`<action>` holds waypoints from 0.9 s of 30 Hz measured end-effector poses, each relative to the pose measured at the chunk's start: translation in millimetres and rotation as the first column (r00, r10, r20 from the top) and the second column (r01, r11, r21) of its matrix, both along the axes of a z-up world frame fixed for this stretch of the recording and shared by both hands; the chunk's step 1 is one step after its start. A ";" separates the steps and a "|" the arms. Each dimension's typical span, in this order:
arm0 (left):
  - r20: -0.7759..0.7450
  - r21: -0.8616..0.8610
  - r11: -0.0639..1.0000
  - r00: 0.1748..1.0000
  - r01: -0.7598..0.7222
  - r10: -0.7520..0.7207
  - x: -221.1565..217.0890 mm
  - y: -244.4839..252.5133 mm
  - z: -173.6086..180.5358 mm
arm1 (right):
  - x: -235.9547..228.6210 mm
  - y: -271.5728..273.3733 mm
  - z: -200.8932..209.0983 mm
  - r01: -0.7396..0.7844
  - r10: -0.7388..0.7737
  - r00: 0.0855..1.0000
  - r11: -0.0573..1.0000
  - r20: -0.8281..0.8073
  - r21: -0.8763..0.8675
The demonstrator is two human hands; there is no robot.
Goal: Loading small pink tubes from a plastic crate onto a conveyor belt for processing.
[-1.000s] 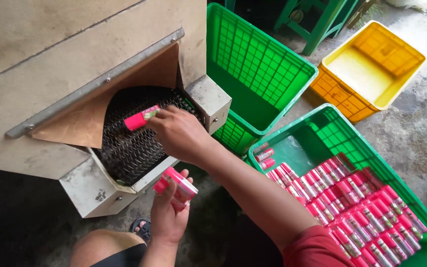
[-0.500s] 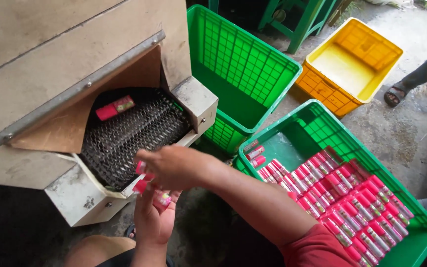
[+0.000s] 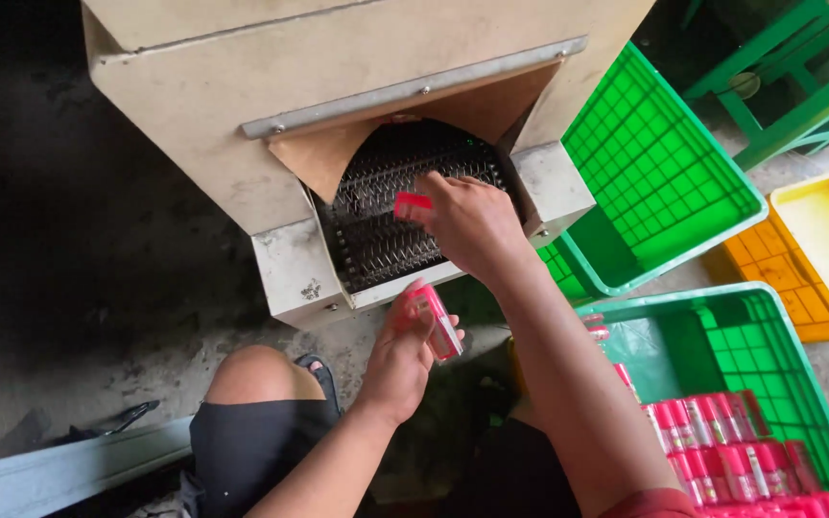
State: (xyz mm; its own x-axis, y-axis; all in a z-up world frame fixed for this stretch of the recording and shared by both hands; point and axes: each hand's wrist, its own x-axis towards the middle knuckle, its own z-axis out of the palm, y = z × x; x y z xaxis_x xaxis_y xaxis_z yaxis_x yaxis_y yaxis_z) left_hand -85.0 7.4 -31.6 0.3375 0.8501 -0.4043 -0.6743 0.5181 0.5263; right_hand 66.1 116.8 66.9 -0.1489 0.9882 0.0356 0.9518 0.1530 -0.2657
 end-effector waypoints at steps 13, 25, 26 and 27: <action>-0.091 0.254 0.966 0.994 -0.043 0.068 -12.9 7.3 -0.8 | -16.8 -73.7 57.0 -0.097 0.054 0.989 0.944 -0.140 -0.314; -0.122 0.267 0.950 0.973 -0.159 0.197 -10.9 8.0 34.8 | -21.8 -72.4 52.6 -0.143 0.141 0.987 0.990 0.082 0.016; -0.143 0.232 0.963 0.975 -0.135 0.171 -12.4 5.3 37.4 | -21.5 -69.6 59.5 0.047 -0.055 0.994 0.995 -0.089 -0.089; -0.141 0.236 0.963 0.975 -0.133 0.169 -9.1 2.9 34.9 | -12.2 -55.8 39.7 0.050 -0.057 0.995 0.995 -0.088 -0.084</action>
State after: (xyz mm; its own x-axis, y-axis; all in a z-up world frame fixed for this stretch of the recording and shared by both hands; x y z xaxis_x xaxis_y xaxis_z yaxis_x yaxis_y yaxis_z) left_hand -94.1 10.4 3.4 0.1452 0.9609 -0.2360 -0.6345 0.2734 0.7229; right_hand 54.0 61.0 106.5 -0.0956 0.9948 -0.0350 0.9298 0.0766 -0.3600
